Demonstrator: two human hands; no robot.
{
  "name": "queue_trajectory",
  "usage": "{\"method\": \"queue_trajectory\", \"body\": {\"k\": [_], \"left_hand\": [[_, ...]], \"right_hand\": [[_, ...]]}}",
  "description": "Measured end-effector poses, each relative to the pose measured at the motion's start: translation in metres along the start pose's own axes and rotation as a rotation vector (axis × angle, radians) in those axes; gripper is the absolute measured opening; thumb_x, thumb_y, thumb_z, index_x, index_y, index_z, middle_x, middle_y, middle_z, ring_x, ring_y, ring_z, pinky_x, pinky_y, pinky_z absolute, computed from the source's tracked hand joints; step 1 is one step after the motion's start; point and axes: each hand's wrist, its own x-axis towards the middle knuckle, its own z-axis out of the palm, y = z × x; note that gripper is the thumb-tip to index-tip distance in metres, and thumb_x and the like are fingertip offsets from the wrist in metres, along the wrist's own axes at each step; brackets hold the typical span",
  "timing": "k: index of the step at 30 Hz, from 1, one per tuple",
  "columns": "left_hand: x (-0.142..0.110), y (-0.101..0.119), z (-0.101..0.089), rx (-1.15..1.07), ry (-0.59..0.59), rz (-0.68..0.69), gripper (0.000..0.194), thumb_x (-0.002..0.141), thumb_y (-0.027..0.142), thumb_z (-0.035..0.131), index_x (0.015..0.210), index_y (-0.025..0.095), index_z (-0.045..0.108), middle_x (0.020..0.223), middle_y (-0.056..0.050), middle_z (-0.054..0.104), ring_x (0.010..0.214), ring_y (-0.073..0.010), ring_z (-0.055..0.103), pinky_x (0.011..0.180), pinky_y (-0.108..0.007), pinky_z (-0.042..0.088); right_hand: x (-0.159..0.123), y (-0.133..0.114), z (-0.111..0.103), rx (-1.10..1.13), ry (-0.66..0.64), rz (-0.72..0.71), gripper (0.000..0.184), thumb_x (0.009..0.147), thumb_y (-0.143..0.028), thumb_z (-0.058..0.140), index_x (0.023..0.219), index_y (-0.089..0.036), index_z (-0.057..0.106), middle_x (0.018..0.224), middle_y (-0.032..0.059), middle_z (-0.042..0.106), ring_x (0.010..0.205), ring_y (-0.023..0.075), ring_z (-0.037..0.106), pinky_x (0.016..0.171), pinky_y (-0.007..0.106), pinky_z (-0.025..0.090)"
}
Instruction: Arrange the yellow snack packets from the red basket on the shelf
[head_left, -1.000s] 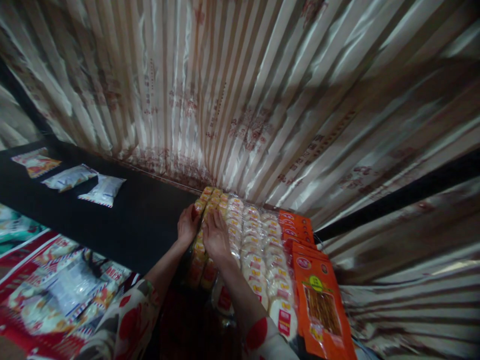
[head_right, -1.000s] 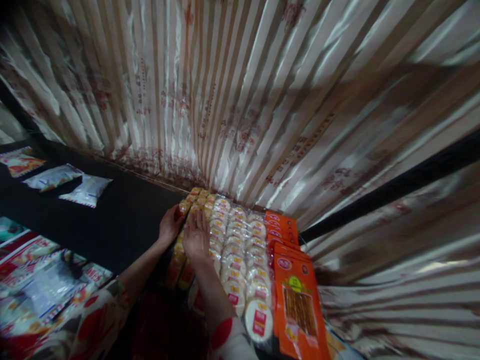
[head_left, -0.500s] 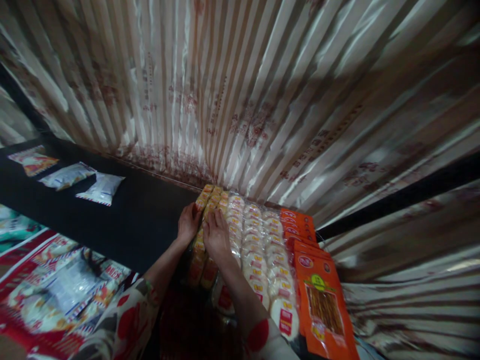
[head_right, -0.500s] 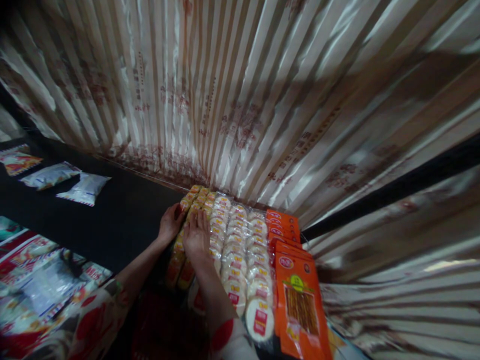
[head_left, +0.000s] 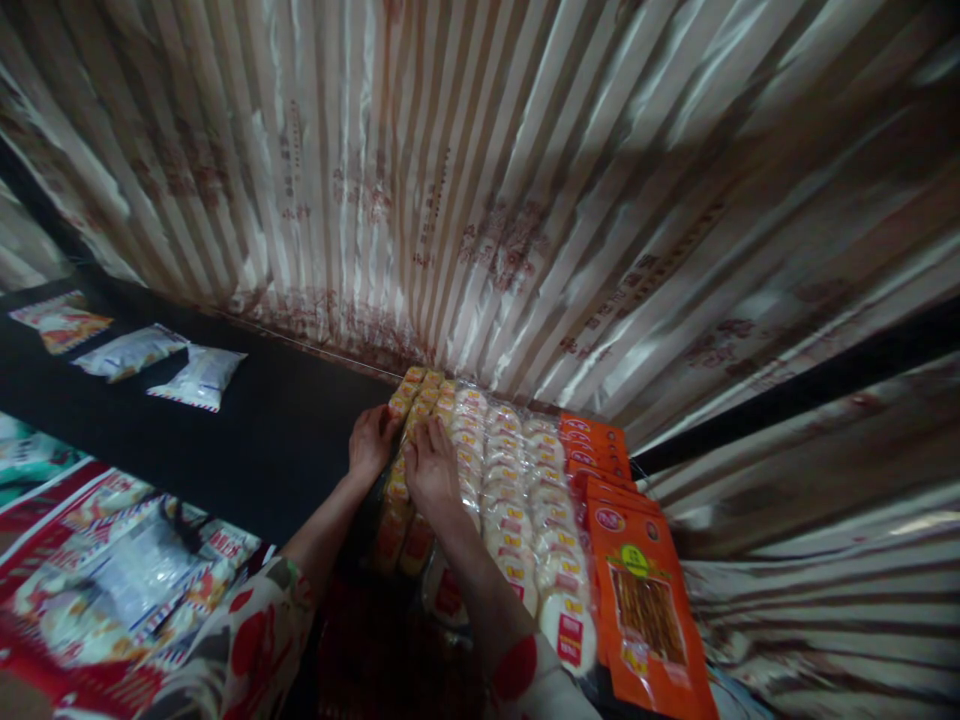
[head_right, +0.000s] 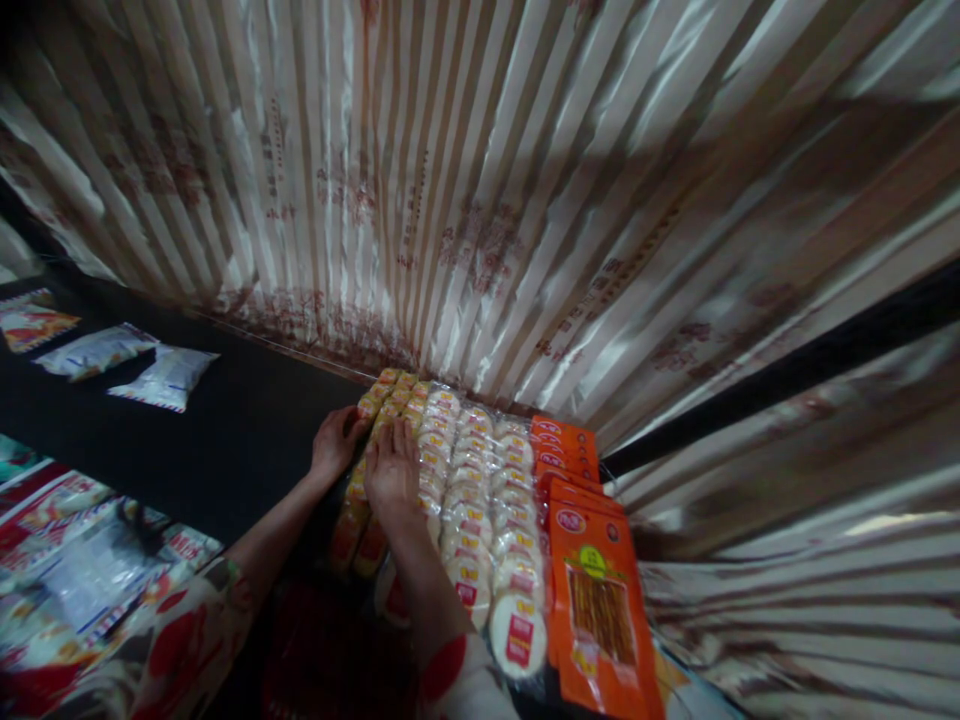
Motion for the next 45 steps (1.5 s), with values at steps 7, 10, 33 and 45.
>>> {"method": "queue_trajectory", "body": {"k": [7, 10, 33, 45], "left_hand": [[-0.002, 0.003, -0.004, 0.111, 0.029, -0.020, 0.037, 0.087, 0.039, 0.044, 0.113, 0.015, 0.059, 0.110, -0.012, 0.061, 0.103, -0.0225, 0.055, 0.088, -0.032, 0.044], [-0.002, 0.004, -0.006, 0.148, 0.033, -0.018, 0.033, 0.087, 0.035, 0.045, 0.109, 0.017, 0.061, 0.106, -0.010, 0.061, 0.101, -0.0212, 0.055, 0.086, -0.030, 0.044], [0.004, -0.005, 0.003, 0.037, 0.091, 0.028, 0.022, 0.084, 0.029, 0.049, 0.097, 0.017, 0.064, 0.095, -0.008, 0.063, 0.094, -0.0206, 0.056, 0.085, -0.032, 0.044], [0.008, -0.007, 0.005, -0.079, 0.097, -0.031, 0.028, 0.084, 0.036, 0.051, 0.096, 0.016, 0.065, 0.096, -0.010, 0.064, 0.094, -0.0217, 0.059, 0.086, -0.035, 0.046]], "right_hand": [[0.001, -0.001, -0.001, 0.010, -0.017, 0.012, 0.041, 0.090, -0.023, 0.037, 0.123, -0.004, 0.054, 0.137, 0.0191, 0.045, 0.134, 0.0275, 0.030, 0.107, 0.047, 0.032], [0.001, -0.001, -0.001, 0.020, -0.011, 0.014, 0.041, 0.090, -0.023, 0.038, 0.123, -0.005, 0.054, 0.137, 0.0189, 0.045, 0.135, 0.0273, 0.029, 0.107, 0.047, 0.032], [0.002, -0.003, 0.000, -0.037, -0.052, 0.045, 0.041, 0.089, -0.022, 0.042, 0.123, -0.004, 0.054, 0.137, 0.0198, 0.045, 0.133, 0.0289, 0.032, 0.107, 0.045, 0.031], [0.001, 0.000, 0.002, -0.029, -0.010, 0.023, 0.040, 0.088, -0.023, 0.043, 0.121, -0.005, 0.055, 0.135, 0.0200, 0.047, 0.131, 0.0297, 0.035, 0.105, 0.046, 0.034]]}}
